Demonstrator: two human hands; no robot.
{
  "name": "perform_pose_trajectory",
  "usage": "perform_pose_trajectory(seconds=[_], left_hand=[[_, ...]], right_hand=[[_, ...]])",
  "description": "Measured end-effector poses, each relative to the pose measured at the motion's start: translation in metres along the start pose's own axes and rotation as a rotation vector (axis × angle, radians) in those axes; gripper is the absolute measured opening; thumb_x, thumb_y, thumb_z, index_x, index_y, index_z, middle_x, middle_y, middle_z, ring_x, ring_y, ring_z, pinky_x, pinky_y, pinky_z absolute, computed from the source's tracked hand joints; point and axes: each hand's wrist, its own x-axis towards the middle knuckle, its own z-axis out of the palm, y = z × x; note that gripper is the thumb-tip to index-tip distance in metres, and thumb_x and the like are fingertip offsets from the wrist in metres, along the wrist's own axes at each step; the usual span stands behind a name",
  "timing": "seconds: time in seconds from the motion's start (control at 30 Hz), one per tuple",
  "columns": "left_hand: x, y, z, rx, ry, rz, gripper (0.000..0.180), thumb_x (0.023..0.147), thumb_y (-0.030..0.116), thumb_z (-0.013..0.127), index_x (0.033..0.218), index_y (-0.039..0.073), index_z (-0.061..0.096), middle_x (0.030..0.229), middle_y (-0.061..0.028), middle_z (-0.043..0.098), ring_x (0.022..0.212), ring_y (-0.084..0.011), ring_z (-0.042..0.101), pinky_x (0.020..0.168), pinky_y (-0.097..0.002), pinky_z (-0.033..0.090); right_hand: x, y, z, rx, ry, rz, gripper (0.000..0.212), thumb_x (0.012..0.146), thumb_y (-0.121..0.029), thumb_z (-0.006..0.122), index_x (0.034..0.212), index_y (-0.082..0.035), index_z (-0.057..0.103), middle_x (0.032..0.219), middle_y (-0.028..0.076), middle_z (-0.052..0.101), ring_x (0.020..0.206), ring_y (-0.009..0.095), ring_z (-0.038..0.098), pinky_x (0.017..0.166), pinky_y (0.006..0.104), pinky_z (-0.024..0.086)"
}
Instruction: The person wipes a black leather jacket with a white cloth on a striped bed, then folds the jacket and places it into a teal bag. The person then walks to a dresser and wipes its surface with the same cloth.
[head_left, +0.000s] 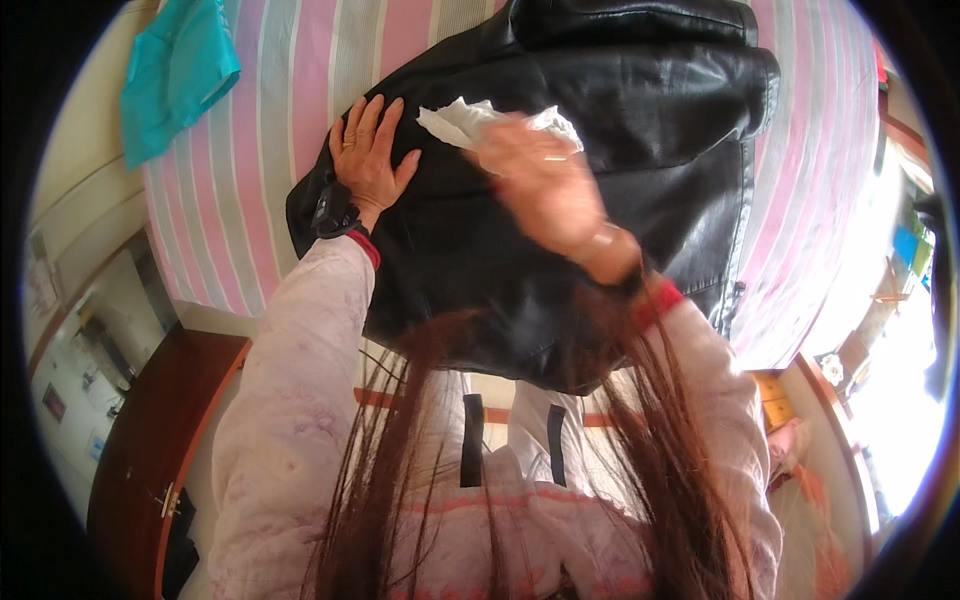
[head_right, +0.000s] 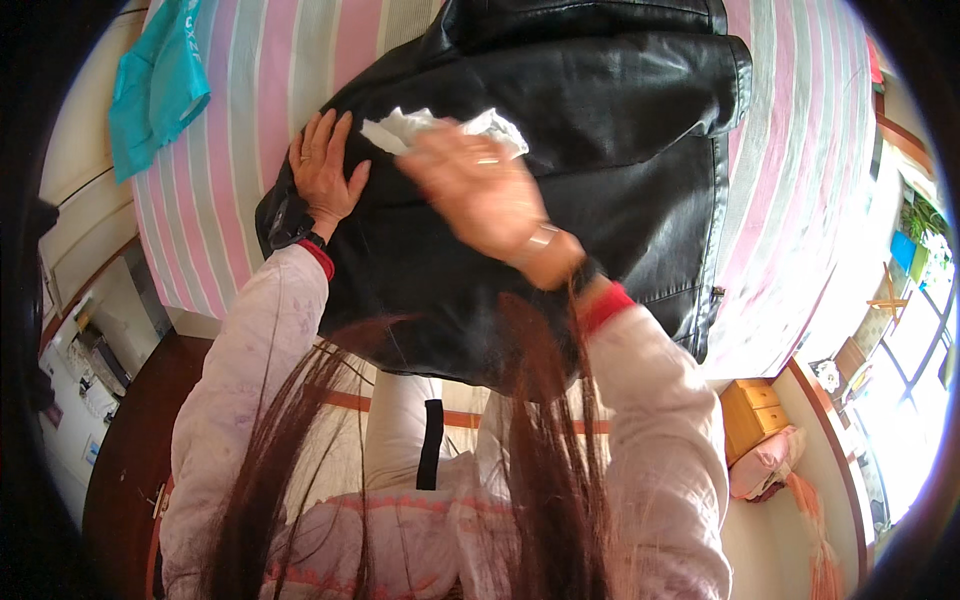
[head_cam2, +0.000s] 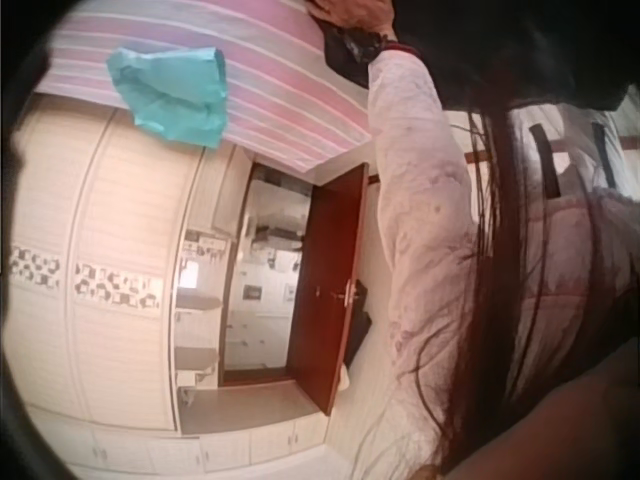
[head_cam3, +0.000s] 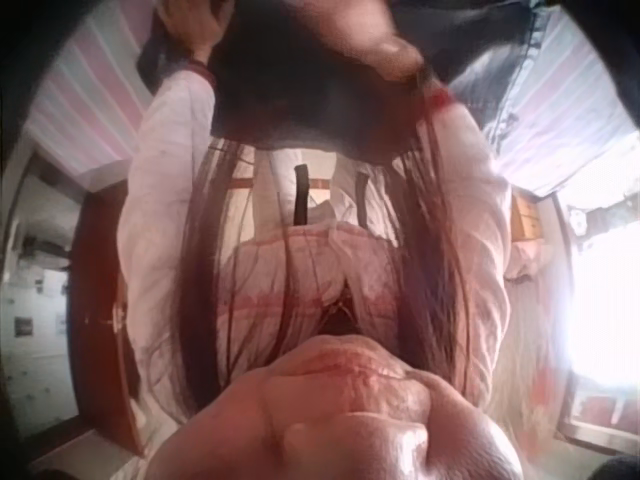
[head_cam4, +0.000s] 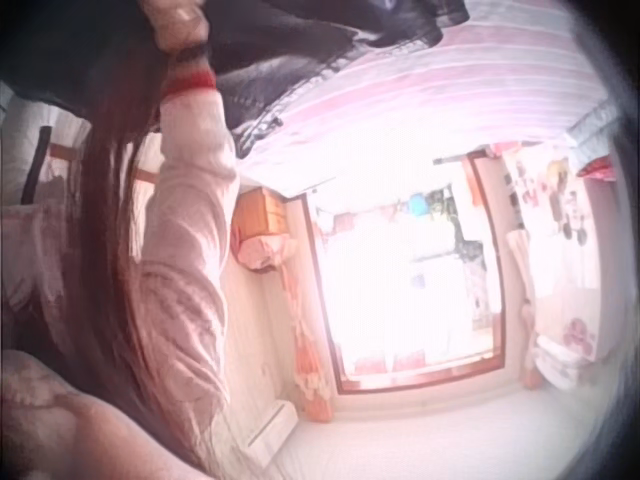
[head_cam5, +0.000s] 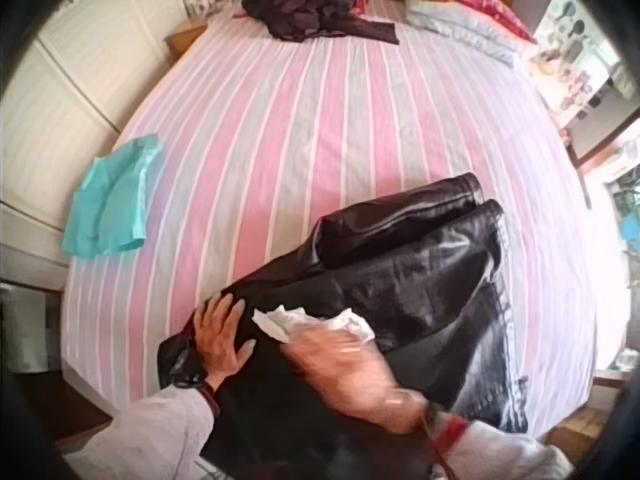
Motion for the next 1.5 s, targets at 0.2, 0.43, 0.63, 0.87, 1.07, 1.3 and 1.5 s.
perform_pose_trajectory(seconds=[0.2, 0.43, 0.63, 0.87, 1.07, 1.3, 1.5], left_hand=[[0.0, 0.0, -0.005, -0.001, 0.021, 0.044, 0.067, 0.086, 0.031, 0.065, 0.144, 0.008, 0.043, 0.144, -0.0174, 0.046, 0.133, -0.0392, 0.041, 0.11, -0.0539, 0.029], [0.0, 0.001, -0.006, -0.02, 0.0, 0.001, 0.063, 0.086, 0.039, 0.064, 0.142, 0.012, 0.049, 0.143, -0.0143, 0.049, 0.134, -0.0378, 0.043, 0.109, -0.055, 0.03], [-0.003, -0.005, 0.004, 0.097, -0.173, -0.11, 0.06, 0.091, 0.049, 0.052, 0.136, 0.009, 0.053, 0.14, -0.0158, 0.05, 0.137, -0.0379, 0.039, 0.113, -0.0532, 0.025], [-0.002, -0.005, -0.006, 0.046, -0.048, 0.031, 0.065, 0.092, 0.043, 0.056, 0.146, 0.01, 0.043, 0.147, -0.0158, 0.044, 0.137, -0.0376, 0.039, 0.111, -0.054, 0.027], [-0.007, -0.008, -0.001, 0.024, -0.052, 0.004, 0.064, 0.089, 0.039, 0.061, 0.144, 0.01, 0.046, 0.145, -0.0145, 0.046, 0.137, -0.036, 0.04, 0.112, -0.0539, 0.027], [0.0, -0.004, 0.004, 0.095, -0.067, -0.083, 0.065, 0.087, 0.045, 0.058, 0.143, 0.012, 0.049, 0.143, -0.011, 0.05, 0.135, -0.0337, 0.044, 0.111, -0.0507, 0.028], [-0.005, -0.007, 0.001, 0.045, -0.012, 0.008, 0.065, 0.086, 0.039, 0.064, 0.143, 0.013, 0.049, 0.141, -0.0135, 0.049, 0.131, -0.0357, 0.044, 0.107, -0.053, 0.032]], right_hand=[[0.007, 0.098, -0.022, -0.415, -0.091, 0.03, 0.041, 0.086, -0.029, 0.065, 0.125, -0.017, 0.057, 0.127, 0.006, 0.058, 0.12, 0.026, 0.053, 0.106, 0.0455, 0.038], [-0.002, 0.126, -0.058, 0.098, 0.432, 0.784, 0.042, 0.097, -0.017, 0.048, 0.138, -0.007, 0.051, 0.141, 0.009, 0.052, 0.129, 0.026, 0.049, 0.105, 0.0421, 0.04], [0.07, -0.037, 0.078, 0.082, -0.08, -0.018, 0.043, 0.084, -0.016, 0.061, 0.127, -0.012, 0.061, 0.137, 0.01, 0.054, 0.12, 0.03, 0.056, 0.102, 0.0472, 0.043], [-0.023, 0.184, -0.092, -0.495, 0.113, 0.567, 0.051, 0.088, -0.031, 0.064, 0.135, -0.014, 0.053, 0.132, 0.012, 0.056, 0.125, 0.031, 0.051, 0.096, 0.0505, 0.042], [0.002, 0.125, -0.026, -0.484, 0.211, 0.681, 0.055, 0.088, -0.02, 0.057, 0.142, -0.012, 0.047, 0.136, 0.015, 0.053, 0.129, 0.031, 0.049, 0.098, 0.0482, 0.042], [0.03, -0.072, 0.085, 0.219, -0.041, 0.268, 0.05, 0.082, -0.017, 0.064, 0.13, -0.006, 0.055, 0.139, 0.017, 0.053, 0.129, 0.03, 0.051, 0.107, 0.0502, 0.038], [-0.074, 0.135, -0.076, -0.718, -0.087, 0.403, 0.035, 0.086, -0.024, 0.067, 0.117, -0.012, 0.057, 0.115, 0.01, 0.06, 0.105, 0.028, 0.061, 0.084, 0.0438, 0.051]])
